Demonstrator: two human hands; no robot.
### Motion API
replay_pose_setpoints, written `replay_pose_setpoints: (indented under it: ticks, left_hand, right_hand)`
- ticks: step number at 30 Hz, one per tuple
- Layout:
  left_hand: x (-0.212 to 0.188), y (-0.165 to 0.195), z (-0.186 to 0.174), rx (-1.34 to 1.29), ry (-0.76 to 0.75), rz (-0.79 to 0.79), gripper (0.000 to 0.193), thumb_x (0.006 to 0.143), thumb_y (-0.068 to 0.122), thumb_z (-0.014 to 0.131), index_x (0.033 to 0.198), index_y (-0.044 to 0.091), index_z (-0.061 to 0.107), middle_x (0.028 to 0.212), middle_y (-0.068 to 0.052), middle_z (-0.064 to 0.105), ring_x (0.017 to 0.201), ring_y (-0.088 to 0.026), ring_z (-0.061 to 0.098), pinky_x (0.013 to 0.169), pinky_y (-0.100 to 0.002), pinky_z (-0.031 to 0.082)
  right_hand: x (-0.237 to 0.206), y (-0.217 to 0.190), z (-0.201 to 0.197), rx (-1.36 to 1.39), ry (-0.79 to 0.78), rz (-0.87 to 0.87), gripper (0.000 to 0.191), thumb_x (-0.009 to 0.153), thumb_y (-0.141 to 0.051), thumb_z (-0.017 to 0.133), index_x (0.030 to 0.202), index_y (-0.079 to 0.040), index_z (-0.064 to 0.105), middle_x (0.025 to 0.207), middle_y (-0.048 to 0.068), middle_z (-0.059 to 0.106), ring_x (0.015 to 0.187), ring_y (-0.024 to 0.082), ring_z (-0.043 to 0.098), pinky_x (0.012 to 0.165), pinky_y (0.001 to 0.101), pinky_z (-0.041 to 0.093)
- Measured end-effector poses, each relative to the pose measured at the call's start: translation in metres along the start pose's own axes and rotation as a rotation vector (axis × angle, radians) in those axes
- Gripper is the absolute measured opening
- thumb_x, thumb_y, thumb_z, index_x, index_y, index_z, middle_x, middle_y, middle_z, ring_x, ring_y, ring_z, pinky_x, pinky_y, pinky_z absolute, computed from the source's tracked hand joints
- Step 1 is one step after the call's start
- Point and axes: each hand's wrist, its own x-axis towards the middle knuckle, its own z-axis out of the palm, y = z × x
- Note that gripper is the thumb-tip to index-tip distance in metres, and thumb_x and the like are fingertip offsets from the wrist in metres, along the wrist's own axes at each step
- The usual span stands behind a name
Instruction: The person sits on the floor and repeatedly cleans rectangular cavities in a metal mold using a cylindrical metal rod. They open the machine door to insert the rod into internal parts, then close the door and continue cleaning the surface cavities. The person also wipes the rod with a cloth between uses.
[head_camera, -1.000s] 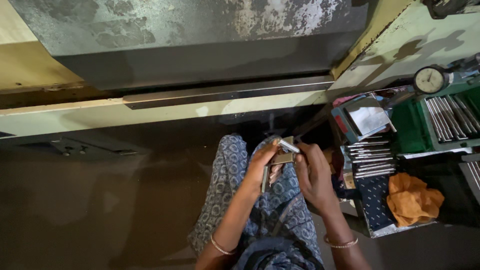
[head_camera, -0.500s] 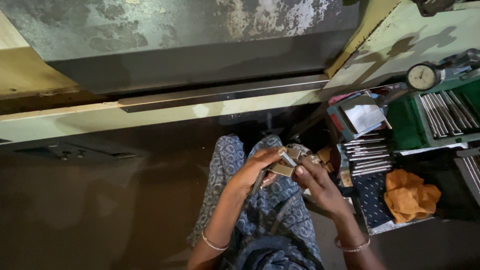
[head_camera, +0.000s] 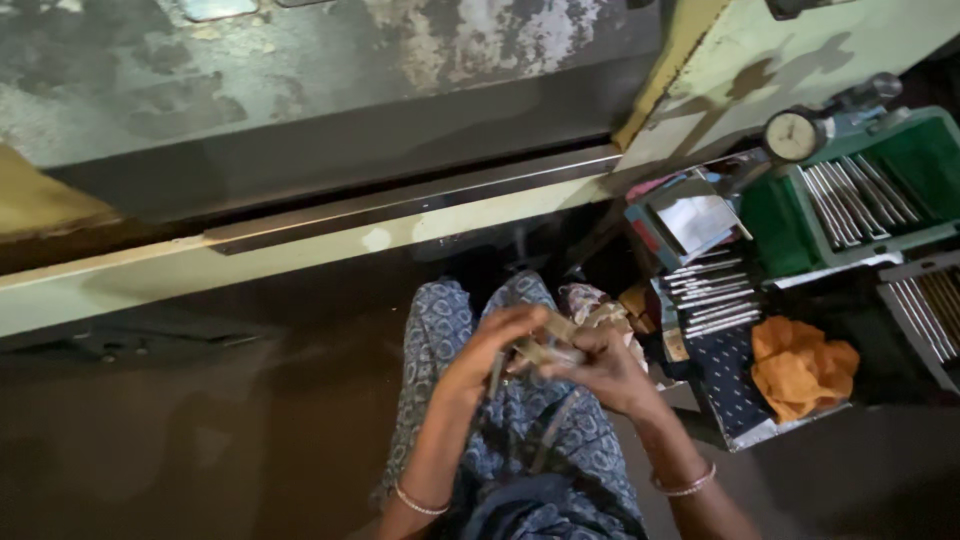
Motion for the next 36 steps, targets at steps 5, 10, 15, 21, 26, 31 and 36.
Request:
replay_pose_setpoints:
  ticks: [5,10,15,21,26,31,36]
  left_hand:
    - [-0.002,-0.009,-0.01,-0.109,0.07,-0.014,0.039,0.1,0.042,0.064,0.086,0.006,0.067,0.053,0.002,0.053,0.038,-0.006,0.043,0.034,-0.022,0.03]
    - [0.012,-0.039,-0.004,-0.192,0.03,0.053,0.041,0.102,0.046,0.06,0.088,0.009,0.066,0.062,0.003,0.058,0.045,-0.007,0.05,0.038,-0.021,0.035]
    - [0.055,-0.055,0.008,-0.87,0.435,-0.014,0.039,0.101,0.049,0.059,0.084,0.014,0.059,0.076,-0.002,0.064,0.068,-0.017,0.066,0.06,-0.029,0.054]
    - [0.092,-0.057,0.03,-0.754,0.394,0.142,0.034,0.093,0.043,0.067,0.096,0.009,0.066,0.08,-0.007,0.069,0.073,-0.019,0.067,0.07,-0.031,0.057]
    - [0.118,-0.065,0.04,-0.606,0.455,0.194,0.028,0.095,0.035,0.074,0.097,0.009,0.065,0.077,-0.006,0.067,0.068,-0.019,0.066,0.063,-0.032,0.056]
    - [0.137,-0.079,0.06,-0.478,0.435,0.242,0.023,0.096,0.028,0.074,0.103,0.007,0.066,0.089,-0.008,0.073,0.08,-0.019,0.068,0.074,-0.033,0.056]
    - [0.137,-0.079,0.08,-0.467,0.225,0.362,0.03,0.098,0.027,0.064,0.122,0.01,0.068,0.123,-0.002,0.071,0.117,-0.014,0.063,0.104,-0.032,0.046]
  right_hand:
    - [0.009,-0.027,-0.009,-0.187,0.373,-0.102,0.021,0.092,-0.015,0.078,0.087,0.003,0.069,0.072,0.001,0.058,0.071,0.006,0.05,0.058,0.0285,0.042]
    - [0.03,-0.044,0.003,-0.232,0.292,-0.03,0.022,0.094,-0.019,0.076,0.089,0.002,0.069,0.068,0.003,0.06,0.063,0.006,0.05,0.053,0.0294,0.041]
    - [0.019,-0.041,0.013,-0.295,0.511,-0.052,0.014,0.093,-0.016,0.075,0.097,-0.004,0.069,0.07,0.006,0.059,0.064,0.013,0.054,0.056,0.034,0.044]
    - [0.014,-0.039,0.028,-0.849,0.657,-0.39,0.025,0.077,-0.013,0.084,0.095,-0.007,0.067,0.087,0.012,0.062,0.086,0.036,0.064,0.07,0.0459,0.052]
    - [0.009,-0.043,0.003,-0.666,0.597,-0.222,0.036,0.08,-0.012,0.08,0.113,-0.004,0.069,0.096,0.014,0.065,0.087,0.035,0.066,0.069,0.0441,0.053]
    - [0.004,-0.033,-0.033,-0.716,0.537,-0.16,0.038,0.078,-0.011,0.077,0.115,-0.004,0.07,0.089,0.015,0.068,0.082,0.035,0.066,0.067,0.0448,0.052]
    - [0.015,0.01,-0.103,-0.47,0.553,0.104,0.022,0.09,-0.016,0.069,0.11,-0.007,0.071,0.079,0.011,0.072,0.068,0.03,0.068,0.063,0.0422,0.052]
